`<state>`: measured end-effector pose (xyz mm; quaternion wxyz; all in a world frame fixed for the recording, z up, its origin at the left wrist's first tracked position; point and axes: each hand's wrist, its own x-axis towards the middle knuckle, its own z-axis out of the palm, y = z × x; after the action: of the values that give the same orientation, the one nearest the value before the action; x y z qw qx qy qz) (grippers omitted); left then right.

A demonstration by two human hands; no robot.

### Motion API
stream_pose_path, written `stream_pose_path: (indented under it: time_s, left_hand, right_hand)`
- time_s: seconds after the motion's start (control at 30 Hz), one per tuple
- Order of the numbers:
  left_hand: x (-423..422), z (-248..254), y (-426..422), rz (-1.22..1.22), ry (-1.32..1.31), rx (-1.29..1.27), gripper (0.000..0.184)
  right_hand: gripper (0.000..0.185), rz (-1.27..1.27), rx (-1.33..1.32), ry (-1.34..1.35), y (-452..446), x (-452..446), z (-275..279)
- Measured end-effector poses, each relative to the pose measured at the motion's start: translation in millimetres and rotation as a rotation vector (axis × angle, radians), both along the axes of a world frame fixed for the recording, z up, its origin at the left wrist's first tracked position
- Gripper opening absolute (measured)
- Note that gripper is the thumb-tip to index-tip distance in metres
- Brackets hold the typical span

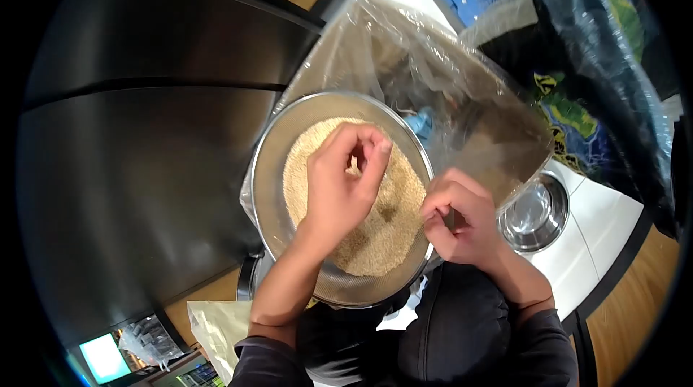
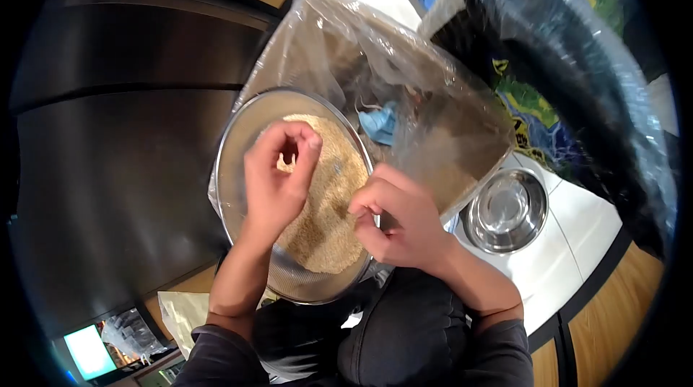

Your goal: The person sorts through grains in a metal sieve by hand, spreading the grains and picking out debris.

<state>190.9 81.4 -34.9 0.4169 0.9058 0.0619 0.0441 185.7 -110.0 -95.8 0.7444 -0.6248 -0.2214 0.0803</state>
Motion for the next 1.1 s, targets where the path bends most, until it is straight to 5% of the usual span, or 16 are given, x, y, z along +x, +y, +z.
stream_pose_path:
  time_s: [0.33,1.1]
  left_hand:
    - [6.1,-25.5,5.9,0.049,0.016,-0.067,0.012]
    - [-50.3,-43.2,61.7,-0.007,0.5,0.521,0.016]
  right_hand:
    - [0.018,0.063,-0.001,-0.015,-4.7,5.4,0.4]
    - [0.025,-0.051,-0.027,-0.173,3.6,5.2,-3.3]
